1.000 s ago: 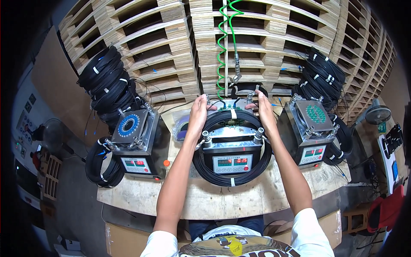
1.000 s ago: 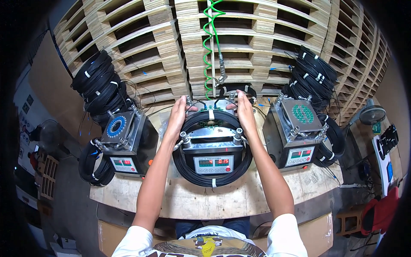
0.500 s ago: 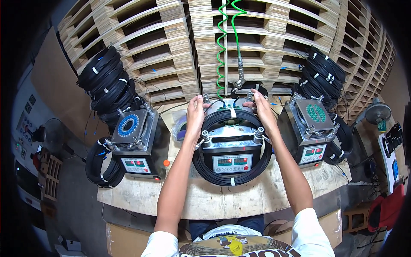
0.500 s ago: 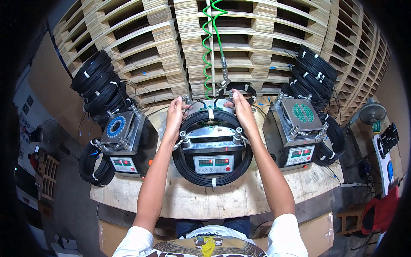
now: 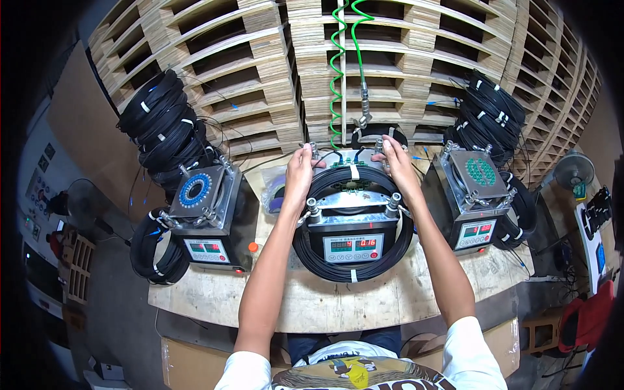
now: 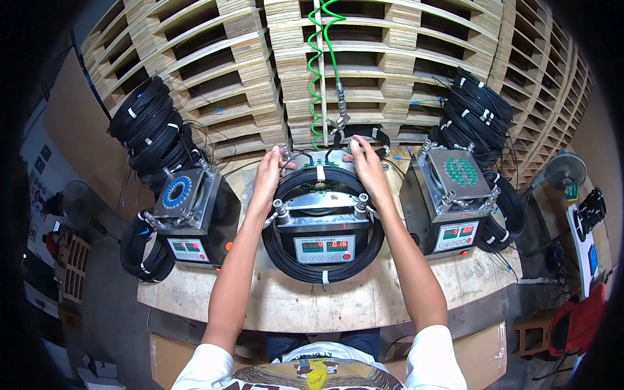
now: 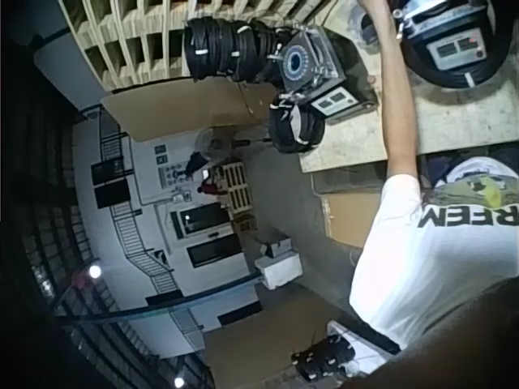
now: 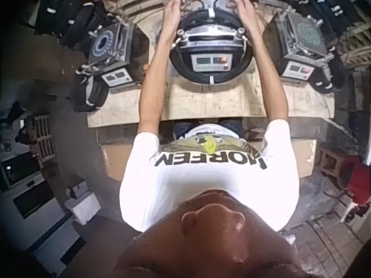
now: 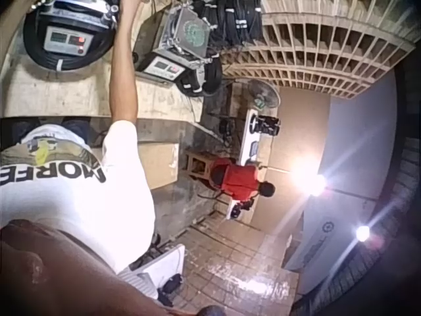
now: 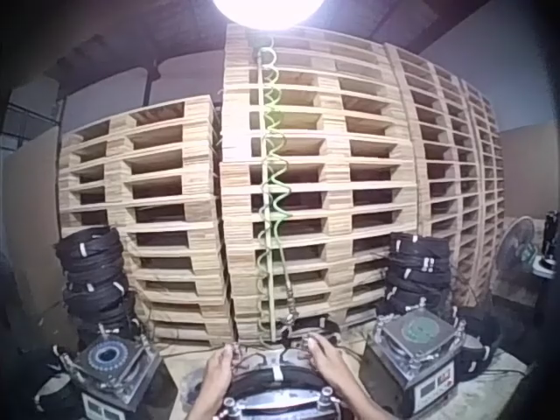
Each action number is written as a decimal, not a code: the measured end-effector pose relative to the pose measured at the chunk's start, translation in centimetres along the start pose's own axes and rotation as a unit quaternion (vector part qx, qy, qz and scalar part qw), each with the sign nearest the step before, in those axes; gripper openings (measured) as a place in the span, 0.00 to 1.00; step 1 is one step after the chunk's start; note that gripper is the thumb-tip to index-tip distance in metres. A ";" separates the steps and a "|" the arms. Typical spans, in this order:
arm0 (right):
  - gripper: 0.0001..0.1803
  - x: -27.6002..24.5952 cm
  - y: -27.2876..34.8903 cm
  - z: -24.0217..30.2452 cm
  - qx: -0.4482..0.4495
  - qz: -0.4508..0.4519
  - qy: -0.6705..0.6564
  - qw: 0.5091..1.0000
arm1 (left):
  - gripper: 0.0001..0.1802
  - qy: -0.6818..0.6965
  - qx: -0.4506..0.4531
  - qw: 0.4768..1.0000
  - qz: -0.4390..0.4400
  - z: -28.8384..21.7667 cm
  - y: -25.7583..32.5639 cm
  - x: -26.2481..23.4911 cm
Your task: Polishing fiber optic cable connectors using industrial polishing machines.
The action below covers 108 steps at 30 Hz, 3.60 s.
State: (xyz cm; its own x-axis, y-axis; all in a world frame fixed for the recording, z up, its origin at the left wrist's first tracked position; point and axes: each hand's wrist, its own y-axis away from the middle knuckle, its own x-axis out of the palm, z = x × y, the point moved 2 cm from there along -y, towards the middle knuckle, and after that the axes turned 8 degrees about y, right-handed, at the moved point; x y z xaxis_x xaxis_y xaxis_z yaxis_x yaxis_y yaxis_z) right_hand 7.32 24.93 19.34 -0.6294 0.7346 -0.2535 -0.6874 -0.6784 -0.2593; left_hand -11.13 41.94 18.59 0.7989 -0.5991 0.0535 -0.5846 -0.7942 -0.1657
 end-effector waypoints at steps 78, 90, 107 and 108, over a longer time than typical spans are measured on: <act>0.42 -0.3 0.2 -0.4 0.054 -0.069 -0.015 0.996 | 0.33 0.061 0.006 0.997 -0.053 -0.8 0.2 -0.2; 0.39 -0.4 -0.4 -1.1 0.000 -0.056 0.061 0.997 | 0.36 0.055 -0.018 0.995 -0.085 0.2 0.1 -0.4; 0.41 0.0 0.4 0.1 0.046 -0.031 0.018 0.998 | 0.41 0.015 -0.014 0.997 -0.071 0.6 -0.2 -1.0; 0.41 -0.1 0.3 -0.1 0.037 -0.032 0.016 0.999 | 0.41 0.016 -0.014 0.997 -0.069 0.6 -0.2 -0.8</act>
State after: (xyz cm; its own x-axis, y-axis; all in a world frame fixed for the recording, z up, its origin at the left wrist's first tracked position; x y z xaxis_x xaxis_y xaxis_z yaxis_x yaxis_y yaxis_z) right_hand 7.18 24.65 19.23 -0.5720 0.7752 -0.2682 -0.7517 -0.6263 -0.2069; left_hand -11.57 42.65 18.00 0.8671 -0.4870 0.1051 -0.4741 -0.8714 -0.1262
